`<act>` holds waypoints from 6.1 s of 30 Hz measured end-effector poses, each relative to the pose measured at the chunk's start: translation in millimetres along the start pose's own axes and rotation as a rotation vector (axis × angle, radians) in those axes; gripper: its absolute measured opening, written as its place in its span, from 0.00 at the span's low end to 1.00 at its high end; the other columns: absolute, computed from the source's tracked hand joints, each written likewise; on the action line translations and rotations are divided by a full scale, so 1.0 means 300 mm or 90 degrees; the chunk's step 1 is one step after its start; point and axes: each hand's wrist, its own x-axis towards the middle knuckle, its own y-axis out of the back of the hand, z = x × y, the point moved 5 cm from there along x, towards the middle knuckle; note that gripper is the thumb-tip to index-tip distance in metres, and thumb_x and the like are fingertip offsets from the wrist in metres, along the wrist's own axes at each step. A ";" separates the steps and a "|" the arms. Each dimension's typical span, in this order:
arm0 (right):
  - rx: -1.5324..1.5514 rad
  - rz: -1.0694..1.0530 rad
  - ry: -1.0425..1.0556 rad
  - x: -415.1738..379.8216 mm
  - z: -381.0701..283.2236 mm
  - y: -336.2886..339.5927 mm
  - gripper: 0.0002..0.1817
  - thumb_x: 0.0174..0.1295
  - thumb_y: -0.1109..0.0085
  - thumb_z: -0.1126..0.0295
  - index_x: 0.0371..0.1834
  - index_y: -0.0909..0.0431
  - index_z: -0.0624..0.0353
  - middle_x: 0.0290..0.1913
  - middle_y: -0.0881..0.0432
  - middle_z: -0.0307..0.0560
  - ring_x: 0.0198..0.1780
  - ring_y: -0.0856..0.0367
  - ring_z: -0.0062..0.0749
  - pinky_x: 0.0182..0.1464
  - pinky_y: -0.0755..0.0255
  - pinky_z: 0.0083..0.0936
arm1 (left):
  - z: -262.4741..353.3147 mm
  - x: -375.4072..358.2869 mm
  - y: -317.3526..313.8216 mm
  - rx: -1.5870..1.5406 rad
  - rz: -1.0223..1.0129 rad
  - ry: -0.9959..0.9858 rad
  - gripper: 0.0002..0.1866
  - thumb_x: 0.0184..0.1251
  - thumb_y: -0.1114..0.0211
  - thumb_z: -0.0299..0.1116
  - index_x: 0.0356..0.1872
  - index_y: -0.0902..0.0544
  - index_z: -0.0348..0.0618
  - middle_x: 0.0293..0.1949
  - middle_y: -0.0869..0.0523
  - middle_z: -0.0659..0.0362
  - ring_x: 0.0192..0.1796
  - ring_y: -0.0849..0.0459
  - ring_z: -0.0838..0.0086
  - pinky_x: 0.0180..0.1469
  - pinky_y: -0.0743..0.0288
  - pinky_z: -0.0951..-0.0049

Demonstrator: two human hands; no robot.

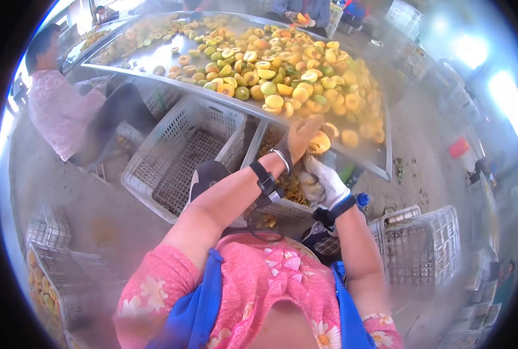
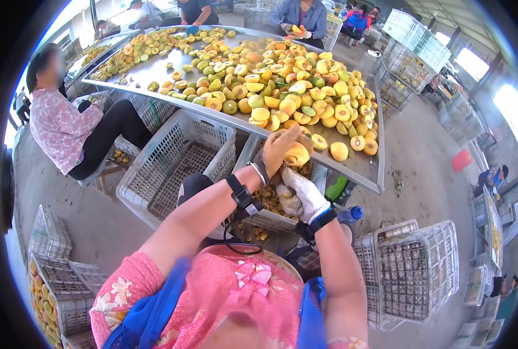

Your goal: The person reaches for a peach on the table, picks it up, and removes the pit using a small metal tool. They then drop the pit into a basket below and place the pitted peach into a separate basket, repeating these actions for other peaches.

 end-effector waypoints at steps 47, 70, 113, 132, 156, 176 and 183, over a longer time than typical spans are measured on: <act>-0.574 0.261 0.500 0.161 -0.102 0.146 0.14 0.74 0.43 0.59 0.50 0.23 0.59 0.41 0.16 0.66 0.46 0.18 0.66 0.45 0.25 0.47 | -0.017 0.050 0.200 0.356 0.175 -0.114 0.12 0.71 0.36 0.30 0.51 0.21 0.37 0.49 0.14 0.53 0.51 0.14 0.65 0.52 0.17 0.65; -0.659 0.238 0.491 0.201 -0.017 0.201 0.24 0.75 0.52 0.50 0.56 0.27 0.61 0.47 0.18 0.71 0.50 0.20 0.69 0.46 0.24 0.54 | -0.197 -0.039 0.083 -0.062 0.303 -0.036 0.12 0.77 0.43 0.33 0.54 0.19 0.39 0.42 0.14 0.58 0.38 0.16 0.74 0.36 0.20 0.74; 0.404 -0.255 -0.026 0.200 0.102 0.114 0.22 0.77 0.50 0.46 0.50 0.27 0.55 0.24 0.31 0.32 0.11 0.41 0.17 0.12 0.46 0.19 | 0.254 0.035 0.657 0.649 0.360 -0.142 0.17 0.70 0.34 0.37 0.56 0.16 0.41 0.47 0.11 0.49 0.51 0.14 0.72 0.54 0.22 0.75; -0.016 0.049 0.121 0.181 -0.019 0.110 0.14 0.78 0.51 0.51 0.46 0.25 0.48 0.23 0.28 0.32 0.13 0.37 0.18 0.13 0.44 0.19 | 0.024 0.301 0.427 0.881 0.175 0.076 0.26 0.52 0.29 0.46 0.49 0.14 0.40 0.49 0.15 0.46 0.52 0.15 0.55 0.53 0.21 0.63; -0.797 0.271 0.505 0.197 -0.040 0.194 0.19 0.77 0.50 0.61 0.58 0.24 0.67 0.52 0.20 0.72 0.54 0.20 0.66 0.52 0.24 0.43 | -0.176 -0.010 0.100 -0.154 0.214 0.073 0.20 0.79 0.47 0.42 0.57 0.21 0.35 0.51 0.16 0.50 0.51 0.15 0.64 0.52 0.17 0.63; -0.361 0.082 0.121 0.144 -0.004 0.103 0.26 0.79 0.53 0.59 0.71 0.30 0.66 0.69 0.27 0.61 0.72 0.30 0.46 0.74 0.38 0.33 | -0.138 -0.032 0.122 -0.084 0.199 0.217 0.24 0.79 0.44 0.47 0.35 0.14 0.34 0.32 0.12 0.52 0.34 0.12 0.67 0.35 0.16 0.66; -0.150 0.002 0.082 0.199 0.081 0.138 0.20 0.78 0.51 0.48 0.57 0.21 0.51 0.32 0.20 0.38 0.26 0.21 0.25 0.26 0.27 0.18 | -0.162 -0.010 0.159 0.176 0.013 0.147 0.24 0.78 0.42 0.49 0.35 0.14 0.35 0.33 0.12 0.52 0.33 0.13 0.67 0.33 0.17 0.67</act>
